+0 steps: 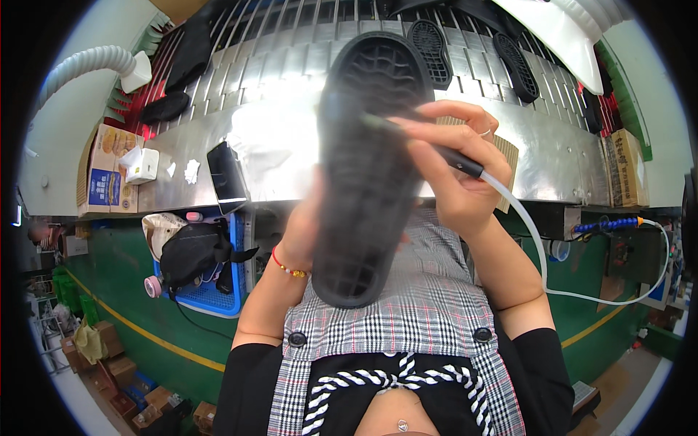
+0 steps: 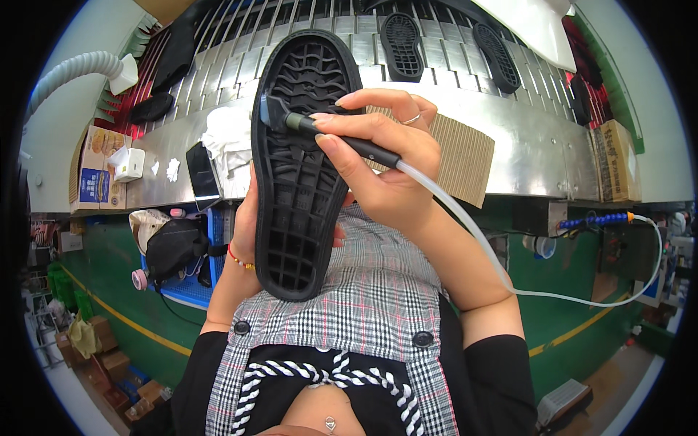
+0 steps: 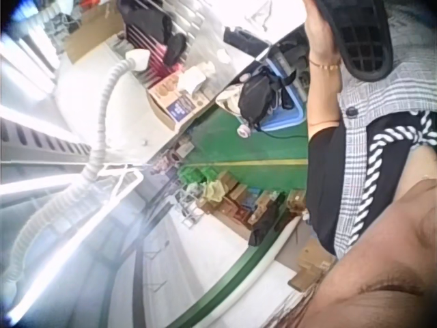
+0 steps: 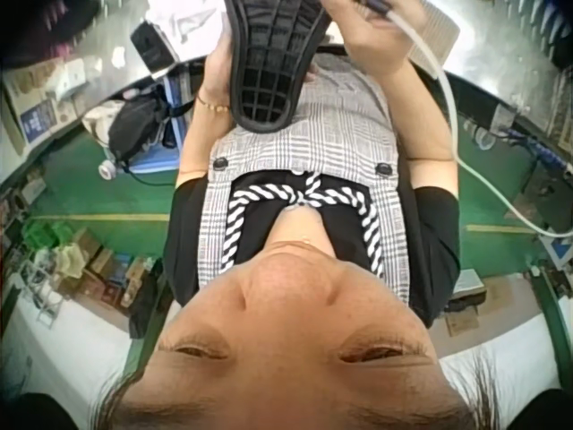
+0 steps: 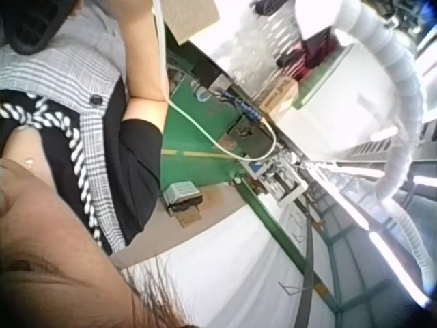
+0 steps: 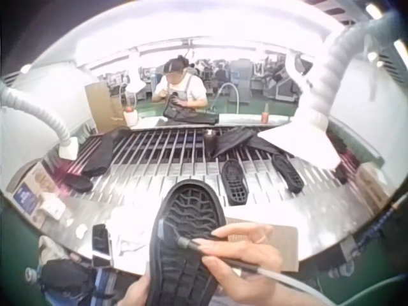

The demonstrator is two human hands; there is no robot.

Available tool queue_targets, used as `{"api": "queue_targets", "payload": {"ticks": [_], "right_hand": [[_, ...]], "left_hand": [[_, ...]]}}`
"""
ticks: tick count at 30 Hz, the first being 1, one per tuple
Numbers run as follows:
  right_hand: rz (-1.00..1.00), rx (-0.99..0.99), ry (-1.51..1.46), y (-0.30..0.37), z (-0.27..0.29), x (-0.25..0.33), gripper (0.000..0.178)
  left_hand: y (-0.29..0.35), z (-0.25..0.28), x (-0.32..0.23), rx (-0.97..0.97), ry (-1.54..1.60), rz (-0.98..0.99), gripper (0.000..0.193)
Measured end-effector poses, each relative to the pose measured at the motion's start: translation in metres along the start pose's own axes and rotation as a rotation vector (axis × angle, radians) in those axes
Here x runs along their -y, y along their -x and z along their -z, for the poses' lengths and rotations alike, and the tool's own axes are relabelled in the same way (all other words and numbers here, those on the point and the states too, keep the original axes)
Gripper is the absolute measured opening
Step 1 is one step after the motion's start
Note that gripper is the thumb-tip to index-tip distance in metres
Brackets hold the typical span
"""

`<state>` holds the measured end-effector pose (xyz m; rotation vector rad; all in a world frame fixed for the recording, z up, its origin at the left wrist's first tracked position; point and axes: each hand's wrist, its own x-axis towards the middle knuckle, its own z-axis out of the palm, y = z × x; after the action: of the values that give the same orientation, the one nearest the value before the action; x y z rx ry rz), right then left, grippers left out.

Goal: The person takes shoe soles and uppers from a conveyor belt, applies adhesive to their edges using a handheld applicator nozzle, and places them back onto the conveyor belt.

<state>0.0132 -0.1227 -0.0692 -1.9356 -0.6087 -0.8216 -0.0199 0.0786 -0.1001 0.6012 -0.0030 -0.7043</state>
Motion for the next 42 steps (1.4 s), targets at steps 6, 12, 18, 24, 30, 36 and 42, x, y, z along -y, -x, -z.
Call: {"api": "queue_targets", "payload": {"ticks": [6,12,18,24,30,36,42], "right_hand": [[-0.021,0.077,-0.099,-0.003,0.011,0.001,0.012],[-0.010,0.179,-0.162,-0.008,0.020,0.004,0.011],[-0.025,0.255,-0.177,-0.006,0.027,0.013,0.010],[-0.093,0.274,-0.168,0.005,0.023,0.033,0.009],[-0.085,0.351,-0.149,0.013,0.021,0.045,0.011],[-0.078,0.448,-0.162,0.014,0.021,0.050,0.017],[-0.111,0.521,-0.210,0.015,0.027,0.050,0.014]], "left_hand": [[0.000,-0.003,-0.001,-0.009,-0.007,0.006,0.082],[0.002,0.000,0.000,0.024,-0.011,0.011,0.083],[0.005,0.008,-0.003,0.042,-0.046,0.033,0.088],[-0.003,0.013,-0.006,0.191,0.063,-0.140,0.083],[-0.018,0.019,-0.016,0.185,0.161,-0.258,0.080],[-0.022,0.015,-0.027,0.218,0.084,-0.283,0.086],[-0.024,0.015,-0.033,0.080,-0.023,-0.287,0.083]]}}
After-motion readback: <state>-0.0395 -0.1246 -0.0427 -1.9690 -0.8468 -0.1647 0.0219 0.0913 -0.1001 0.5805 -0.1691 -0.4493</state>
